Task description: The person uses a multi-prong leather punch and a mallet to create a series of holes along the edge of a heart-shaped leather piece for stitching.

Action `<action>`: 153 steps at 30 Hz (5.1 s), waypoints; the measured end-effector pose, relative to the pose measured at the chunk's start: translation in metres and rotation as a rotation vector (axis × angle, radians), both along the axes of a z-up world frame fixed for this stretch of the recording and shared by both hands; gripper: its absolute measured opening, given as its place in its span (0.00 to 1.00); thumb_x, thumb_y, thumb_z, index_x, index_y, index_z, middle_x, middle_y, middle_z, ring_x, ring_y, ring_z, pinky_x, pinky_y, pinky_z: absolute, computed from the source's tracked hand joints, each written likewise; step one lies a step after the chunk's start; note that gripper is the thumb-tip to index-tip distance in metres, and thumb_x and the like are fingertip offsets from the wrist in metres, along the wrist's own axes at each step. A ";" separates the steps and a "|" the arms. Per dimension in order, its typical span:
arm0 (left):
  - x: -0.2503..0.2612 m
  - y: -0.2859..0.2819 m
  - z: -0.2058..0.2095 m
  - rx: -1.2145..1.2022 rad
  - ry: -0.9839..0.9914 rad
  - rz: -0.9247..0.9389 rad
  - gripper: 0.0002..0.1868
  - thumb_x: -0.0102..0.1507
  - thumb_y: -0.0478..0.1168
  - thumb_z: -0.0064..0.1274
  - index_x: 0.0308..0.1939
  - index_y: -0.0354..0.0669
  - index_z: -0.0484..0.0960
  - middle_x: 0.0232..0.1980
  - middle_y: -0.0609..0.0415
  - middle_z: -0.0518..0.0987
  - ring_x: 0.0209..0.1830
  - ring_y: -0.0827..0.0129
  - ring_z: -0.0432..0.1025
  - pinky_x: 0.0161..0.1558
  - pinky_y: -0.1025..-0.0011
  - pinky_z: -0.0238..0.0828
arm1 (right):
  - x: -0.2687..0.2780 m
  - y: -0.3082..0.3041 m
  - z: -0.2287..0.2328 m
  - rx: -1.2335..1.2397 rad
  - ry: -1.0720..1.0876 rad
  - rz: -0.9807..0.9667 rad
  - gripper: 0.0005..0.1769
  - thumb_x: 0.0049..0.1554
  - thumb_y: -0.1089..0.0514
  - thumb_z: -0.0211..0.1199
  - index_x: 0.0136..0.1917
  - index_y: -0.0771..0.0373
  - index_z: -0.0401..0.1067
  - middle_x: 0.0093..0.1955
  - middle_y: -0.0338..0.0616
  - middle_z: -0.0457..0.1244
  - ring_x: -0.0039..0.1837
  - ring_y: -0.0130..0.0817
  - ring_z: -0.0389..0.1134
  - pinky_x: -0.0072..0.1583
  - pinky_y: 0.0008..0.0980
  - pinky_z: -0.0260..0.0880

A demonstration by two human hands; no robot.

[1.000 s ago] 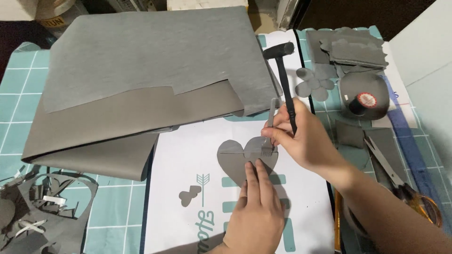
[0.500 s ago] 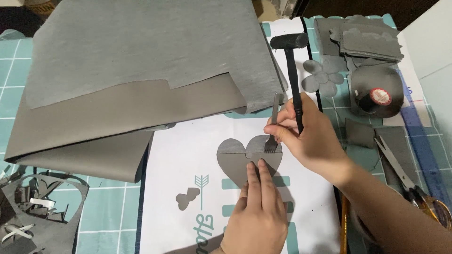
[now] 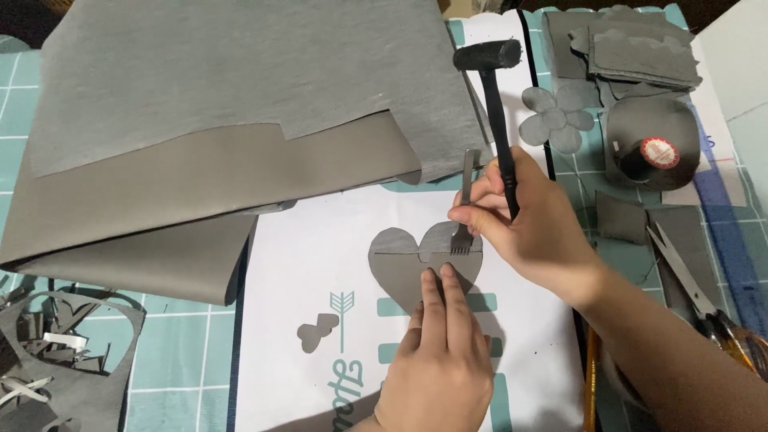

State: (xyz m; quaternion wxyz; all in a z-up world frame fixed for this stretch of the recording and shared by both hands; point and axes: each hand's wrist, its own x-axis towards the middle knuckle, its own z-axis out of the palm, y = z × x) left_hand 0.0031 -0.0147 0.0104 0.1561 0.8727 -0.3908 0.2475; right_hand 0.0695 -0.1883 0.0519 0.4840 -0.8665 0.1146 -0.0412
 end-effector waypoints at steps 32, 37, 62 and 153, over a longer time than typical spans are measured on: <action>0.001 0.006 -0.012 0.129 -0.003 -0.033 0.21 0.70 0.41 0.42 0.54 0.21 0.79 0.65 0.27 0.74 0.63 0.39 0.73 0.43 0.63 0.80 | -0.008 0.007 0.023 -0.032 -0.007 0.030 0.24 0.54 0.58 0.74 0.35 0.59 0.56 0.40 0.42 0.71 0.44 0.28 0.76 0.44 0.24 0.74; 0.003 0.006 -0.015 0.135 -0.023 -0.043 0.18 0.66 0.37 0.44 0.51 0.24 0.81 0.65 0.27 0.74 0.63 0.38 0.73 0.42 0.64 0.79 | -0.009 0.002 0.016 -0.131 -0.081 0.071 0.24 0.53 0.56 0.75 0.36 0.58 0.57 0.38 0.37 0.70 0.43 0.25 0.72 0.42 0.23 0.71; 0.007 0.007 -0.029 0.182 -0.015 -0.104 0.21 0.58 0.33 0.47 0.52 0.26 0.82 0.64 0.23 0.74 0.62 0.33 0.72 0.41 0.62 0.79 | -0.009 -0.011 -0.010 -0.290 -0.323 0.224 0.20 0.56 0.53 0.73 0.39 0.58 0.61 0.35 0.29 0.66 0.38 0.22 0.66 0.42 0.22 0.64; 0.119 0.002 0.032 -0.665 0.784 -0.531 0.09 0.61 0.44 0.63 0.38 0.42 0.88 0.41 0.57 0.88 0.38 0.74 0.79 0.43 0.78 0.76 | -0.123 0.008 0.076 -0.502 0.147 -0.321 0.20 0.59 0.51 0.56 0.63 0.32 0.74 0.62 0.13 0.71 0.57 0.20 0.74 0.54 0.30 0.66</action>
